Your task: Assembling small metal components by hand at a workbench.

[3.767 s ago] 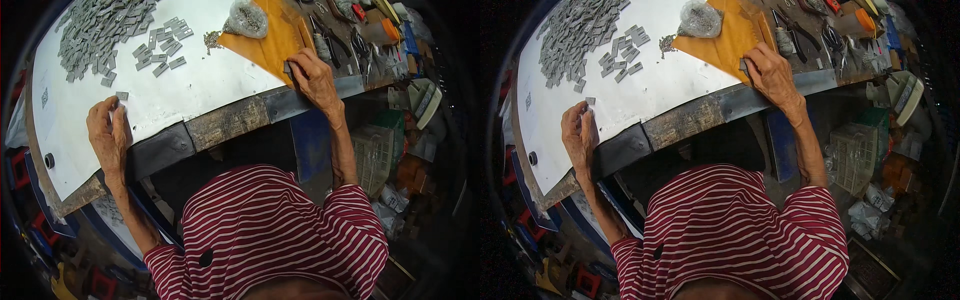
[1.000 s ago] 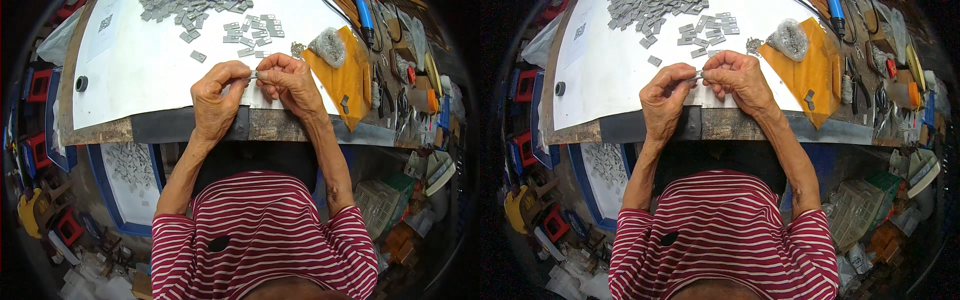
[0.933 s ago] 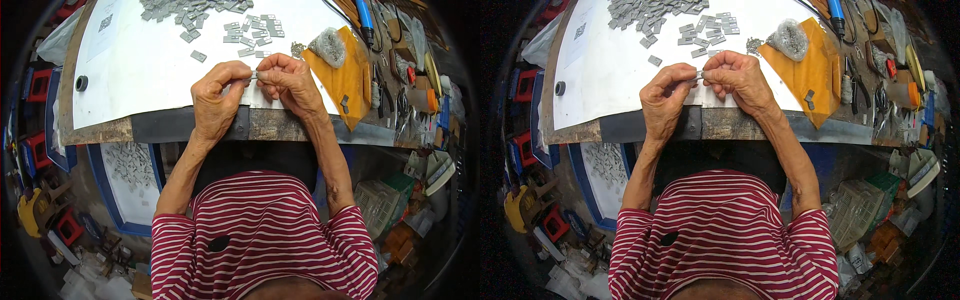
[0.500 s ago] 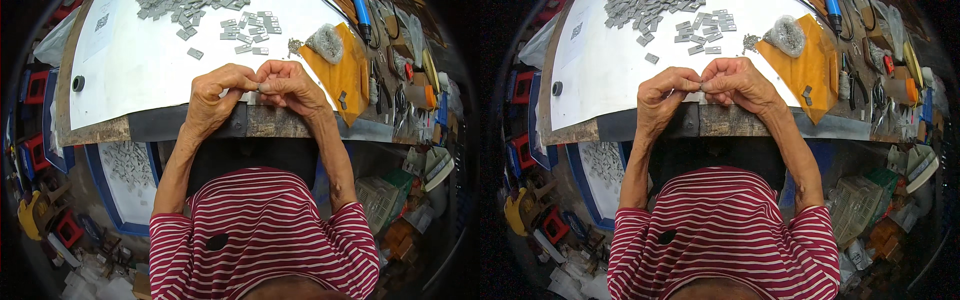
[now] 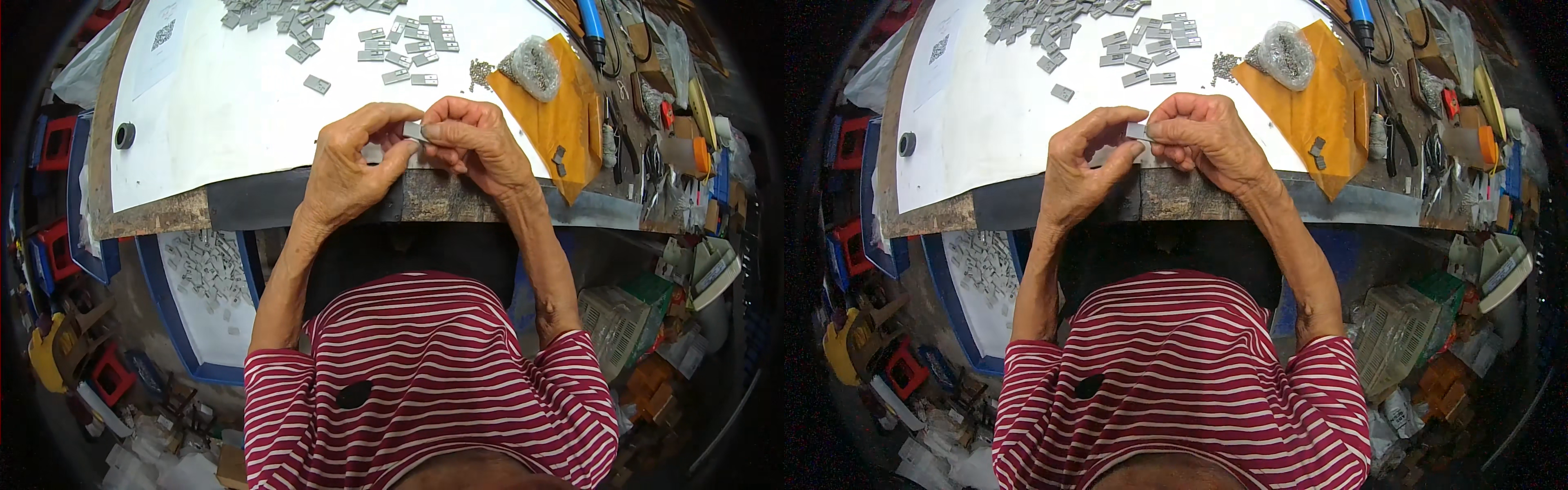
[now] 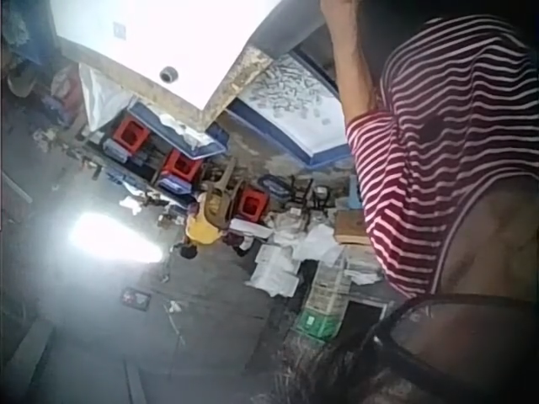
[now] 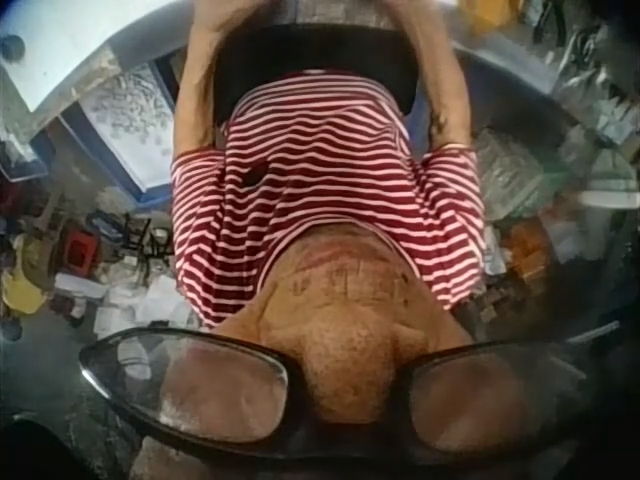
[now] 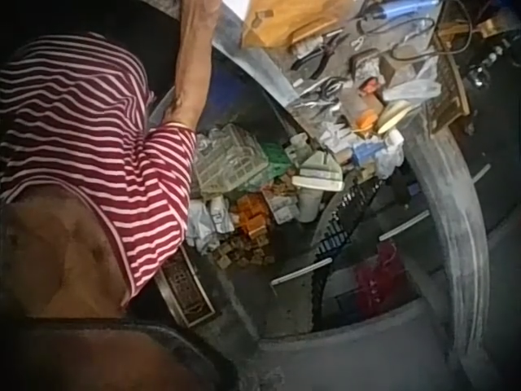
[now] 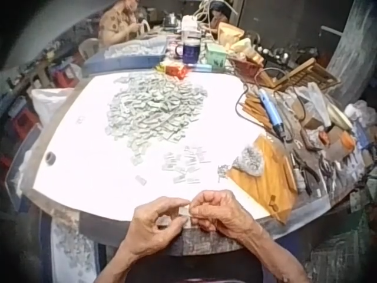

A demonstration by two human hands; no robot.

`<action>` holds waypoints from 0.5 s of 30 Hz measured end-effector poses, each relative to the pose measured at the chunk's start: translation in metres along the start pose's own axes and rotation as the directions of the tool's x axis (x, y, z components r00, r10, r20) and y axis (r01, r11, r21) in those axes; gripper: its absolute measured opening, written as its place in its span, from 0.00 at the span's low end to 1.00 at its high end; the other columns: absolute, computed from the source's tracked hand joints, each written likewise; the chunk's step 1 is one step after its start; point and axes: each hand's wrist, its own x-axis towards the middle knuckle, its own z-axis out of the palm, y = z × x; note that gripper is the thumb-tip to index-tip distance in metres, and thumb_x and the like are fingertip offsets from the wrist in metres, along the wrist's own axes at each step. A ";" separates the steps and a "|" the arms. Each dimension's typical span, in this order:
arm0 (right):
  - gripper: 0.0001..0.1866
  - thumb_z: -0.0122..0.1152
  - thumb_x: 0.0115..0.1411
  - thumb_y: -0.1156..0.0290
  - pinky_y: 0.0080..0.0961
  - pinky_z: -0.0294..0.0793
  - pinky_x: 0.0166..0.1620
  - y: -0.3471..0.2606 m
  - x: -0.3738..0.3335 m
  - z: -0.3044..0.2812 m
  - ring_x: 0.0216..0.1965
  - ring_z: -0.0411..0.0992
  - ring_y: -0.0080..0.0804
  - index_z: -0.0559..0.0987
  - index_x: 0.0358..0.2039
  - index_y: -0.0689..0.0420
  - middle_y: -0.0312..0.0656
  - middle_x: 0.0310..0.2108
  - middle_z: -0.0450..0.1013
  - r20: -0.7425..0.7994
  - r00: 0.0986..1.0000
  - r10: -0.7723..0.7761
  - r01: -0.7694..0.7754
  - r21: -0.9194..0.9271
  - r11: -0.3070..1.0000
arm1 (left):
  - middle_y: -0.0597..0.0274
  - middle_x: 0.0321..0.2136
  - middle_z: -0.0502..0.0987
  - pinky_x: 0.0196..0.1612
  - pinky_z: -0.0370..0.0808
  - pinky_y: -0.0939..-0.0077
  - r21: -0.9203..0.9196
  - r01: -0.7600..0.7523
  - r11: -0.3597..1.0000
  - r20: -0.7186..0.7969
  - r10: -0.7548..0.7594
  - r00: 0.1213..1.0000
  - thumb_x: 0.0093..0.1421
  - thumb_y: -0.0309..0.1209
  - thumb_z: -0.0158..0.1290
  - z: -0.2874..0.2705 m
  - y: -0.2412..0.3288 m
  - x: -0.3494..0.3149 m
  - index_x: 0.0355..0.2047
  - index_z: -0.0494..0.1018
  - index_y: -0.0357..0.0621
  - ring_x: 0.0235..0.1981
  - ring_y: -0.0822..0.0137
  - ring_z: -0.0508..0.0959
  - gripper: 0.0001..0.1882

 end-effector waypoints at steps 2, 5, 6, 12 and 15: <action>0.06 0.58 0.52 0.75 0.07 0.61 0.16 0.000 -0.001 0.000 0.15 0.65 0.13 0.74 0.29 0.65 0.40 0.19 0.72 -0.001 1.000 -0.007 0.007 -0.016 1.000 | 0.61 0.24 0.76 0.30 0.74 0.81 0.003 -0.001 1.000 0.012 0.001 1.000 0.47 0.22 0.56 -0.001 0.000 -0.002 0.34 0.75 0.38 0.26 0.72 0.76 0.11; 0.06 0.58 0.50 0.76 0.07 0.58 0.15 -0.001 -0.001 0.000 0.14 0.63 0.13 0.74 0.28 0.65 0.39 0.18 0.71 0.008 1.000 -0.019 0.019 -0.029 0.999 | 0.61 0.23 0.76 0.28 0.74 0.82 -0.001 -0.006 1.000 0.007 0.006 1.000 0.47 0.23 0.58 0.000 -0.002 -0.004 0.34 0.75 0.38 0.25 0.72 0.77 0.11; 0.06 0.58 0.50 0.76 0.07 0.57 0.15 -0.001 -0.002 0.000 0.13 0.62 0.13 0.74 0.27 0.64 0.39 0.18 0.71 0.013 1.000 -0.025 0.026 -0.026 0.999 | 0.61 0.23 0.77 0.27 0.74 0.82 -0.012 -0.012 1.000 -0.006 0.012 1.000 0.47 0.24 0.58 0.000 -0.002 -0.004 0.34 0.75 0.39 0.24 0.72 0.77 0.11; 0.05 0.59 0.49 0.76 0.08 0.56 0.16 0.000 -0.002 0.000 0.13 0.61 0.13 0.74 0.26 0.64 0.37 0.17 0.70 -0.003 1.000 -0.020 0.020 -0.059 0.998 | 0.60 0.23 0.77 0.28 0.74 0.81 0.012 -0.026 1.000 -0.006 0.026 1.000 0.47 0.23 0.58 0.000 0.001 -0.004 0.32 0.76 0.38 0.24 0.72 0.77 0.09; 0.05 0.59 0.49 0.75 0.08 0.57 0.16 0.003 -0.002 0.003 0.14 0.62 0.13 0.74 0.25 0.63 0.35 0.17 0.69 -0.064 0.995 -0.071 0.063 -0.123 0.990 | 0.60 0.23 0.77 0.28 0.74 0.81 -0.004 -0.031 1.000 -0.021 0.031 0.999 0.47 0.23 0.58 0.002 -0.003 -0.004 0.31 0.76 0.38 0.24 0.71 0.77 0.09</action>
